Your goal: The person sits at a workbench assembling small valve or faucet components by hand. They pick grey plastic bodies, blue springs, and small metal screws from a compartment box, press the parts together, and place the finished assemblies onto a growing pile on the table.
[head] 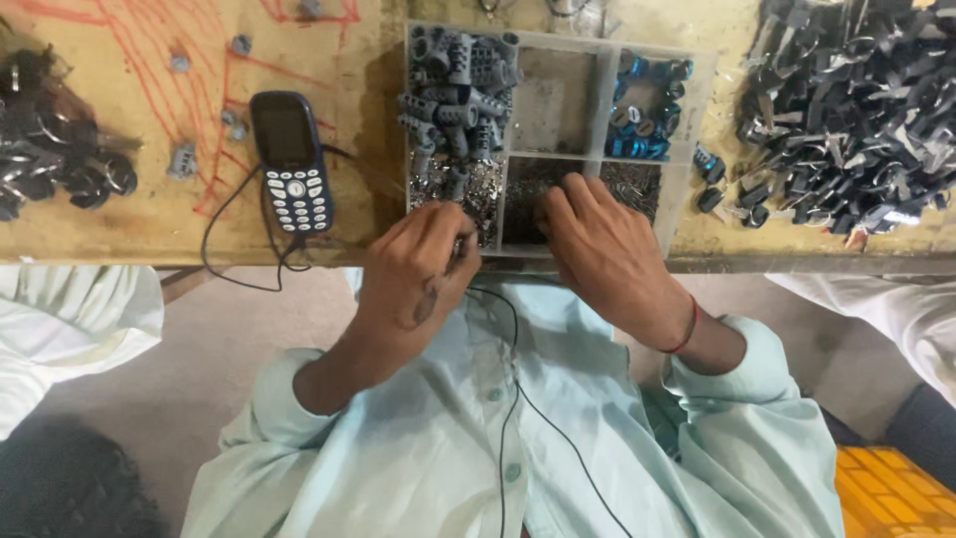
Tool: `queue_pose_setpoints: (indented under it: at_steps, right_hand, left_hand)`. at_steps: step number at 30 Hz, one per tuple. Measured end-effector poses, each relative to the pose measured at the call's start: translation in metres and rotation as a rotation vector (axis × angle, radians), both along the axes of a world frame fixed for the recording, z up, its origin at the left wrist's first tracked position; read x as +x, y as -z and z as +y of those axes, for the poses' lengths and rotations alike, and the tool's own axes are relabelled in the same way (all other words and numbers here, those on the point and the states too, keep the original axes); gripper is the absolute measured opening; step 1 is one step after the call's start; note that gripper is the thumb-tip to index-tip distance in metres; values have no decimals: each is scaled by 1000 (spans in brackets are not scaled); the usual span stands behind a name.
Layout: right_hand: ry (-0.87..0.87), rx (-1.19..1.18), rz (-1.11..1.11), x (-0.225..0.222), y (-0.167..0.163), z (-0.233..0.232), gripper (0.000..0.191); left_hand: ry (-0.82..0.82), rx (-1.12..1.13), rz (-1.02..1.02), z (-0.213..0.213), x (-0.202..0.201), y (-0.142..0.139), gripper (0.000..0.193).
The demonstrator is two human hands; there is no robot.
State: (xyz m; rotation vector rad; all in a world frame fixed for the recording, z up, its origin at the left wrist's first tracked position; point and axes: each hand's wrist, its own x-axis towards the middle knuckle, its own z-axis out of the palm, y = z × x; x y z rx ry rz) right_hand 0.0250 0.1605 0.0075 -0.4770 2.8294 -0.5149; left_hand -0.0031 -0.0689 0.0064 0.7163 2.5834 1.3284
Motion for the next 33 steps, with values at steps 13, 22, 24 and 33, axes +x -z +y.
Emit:
queue_pose_setpoints:
  at_steps: [13,22,24,33]
  right_hand:
    - [227,-440,-104,2,-9,13,16]
    - [639,-1142,-617,22,6,33,11]
    - [628,-1233,-648,25,4,31,13]
    - [467,-1283,-550,31,-5,14,20]
  left_hand:
    - [-38,438,-323,13,3,-5,13]
    - [-71,621,-501,36,8,12,12]
    - [-73,658,-545,41,9,14,13]
    - [-21,767,-438,43,18,13,16]
